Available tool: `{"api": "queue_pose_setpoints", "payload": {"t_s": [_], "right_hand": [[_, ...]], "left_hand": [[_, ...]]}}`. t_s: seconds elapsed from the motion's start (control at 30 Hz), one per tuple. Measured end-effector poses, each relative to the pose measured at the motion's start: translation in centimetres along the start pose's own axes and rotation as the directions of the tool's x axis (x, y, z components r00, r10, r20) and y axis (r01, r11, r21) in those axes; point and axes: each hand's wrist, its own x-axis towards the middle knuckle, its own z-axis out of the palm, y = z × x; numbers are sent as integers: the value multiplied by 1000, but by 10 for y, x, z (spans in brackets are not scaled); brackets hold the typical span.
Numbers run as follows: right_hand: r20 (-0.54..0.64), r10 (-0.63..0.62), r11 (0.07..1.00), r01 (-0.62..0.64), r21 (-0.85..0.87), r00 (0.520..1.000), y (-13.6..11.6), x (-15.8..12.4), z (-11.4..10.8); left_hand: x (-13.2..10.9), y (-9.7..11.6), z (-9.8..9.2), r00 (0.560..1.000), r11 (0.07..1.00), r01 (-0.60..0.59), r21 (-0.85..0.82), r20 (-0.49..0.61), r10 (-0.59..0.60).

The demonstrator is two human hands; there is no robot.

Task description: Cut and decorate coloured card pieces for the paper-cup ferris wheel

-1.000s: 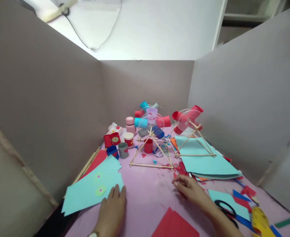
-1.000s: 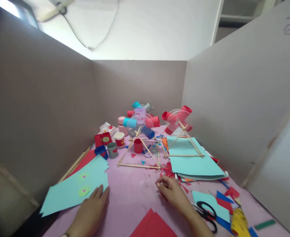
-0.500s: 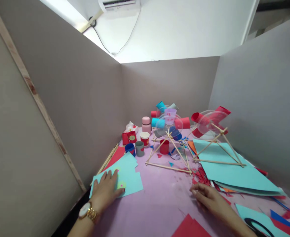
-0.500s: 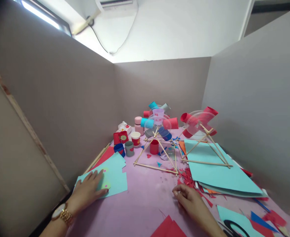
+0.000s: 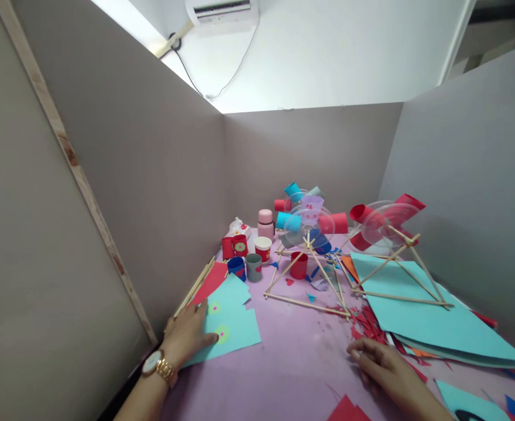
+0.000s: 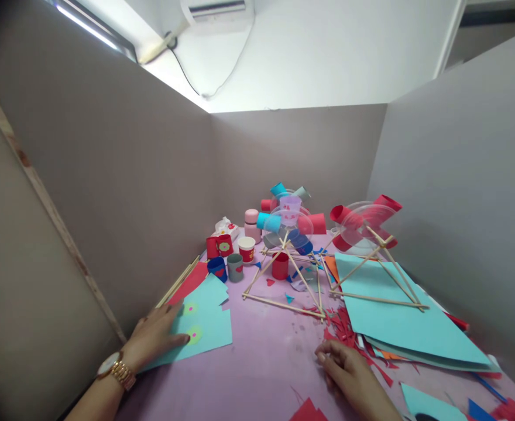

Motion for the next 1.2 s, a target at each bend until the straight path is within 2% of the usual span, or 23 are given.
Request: {"api": "queue_pose_setpoints", "payload": {"t_s": [0.33, 0.63, 0.77, 0.93, 1.07, 1.2], "right_hand": [[3, 5, 1000, -5, -4, 1000, 0, 0, 0], [6, 2, 1000, -2, -1, 1000, -3, 0, 1], [-9, 16, 1000, -16, -7, 1000, -3, 1, 0], [-4, 14, 1000, -14, 10, 1000, 0, 1, 0], [-12, 11, 1000, -11, 3, 1000, 2, 2, 0], [-14, 5, 1000, -5, 20, 1000, 2, 1, 0]], "left_hand": [[10, 0, -4, 1000, 999, -13, -31, 17, 14], [11, -1, -10, 995, 987, -85, -138, -55, 78], [3, 6, -22, 975, 955, -213, -208, -109, 194], [-16, 27, -31, 942, 921, -317, -228, -189, 277], [-33, 43, -19, 918, 892, -395, -219, -123, 377], [-42, 44, -11, 924, 893, -380, -239, -57, 378]]}}
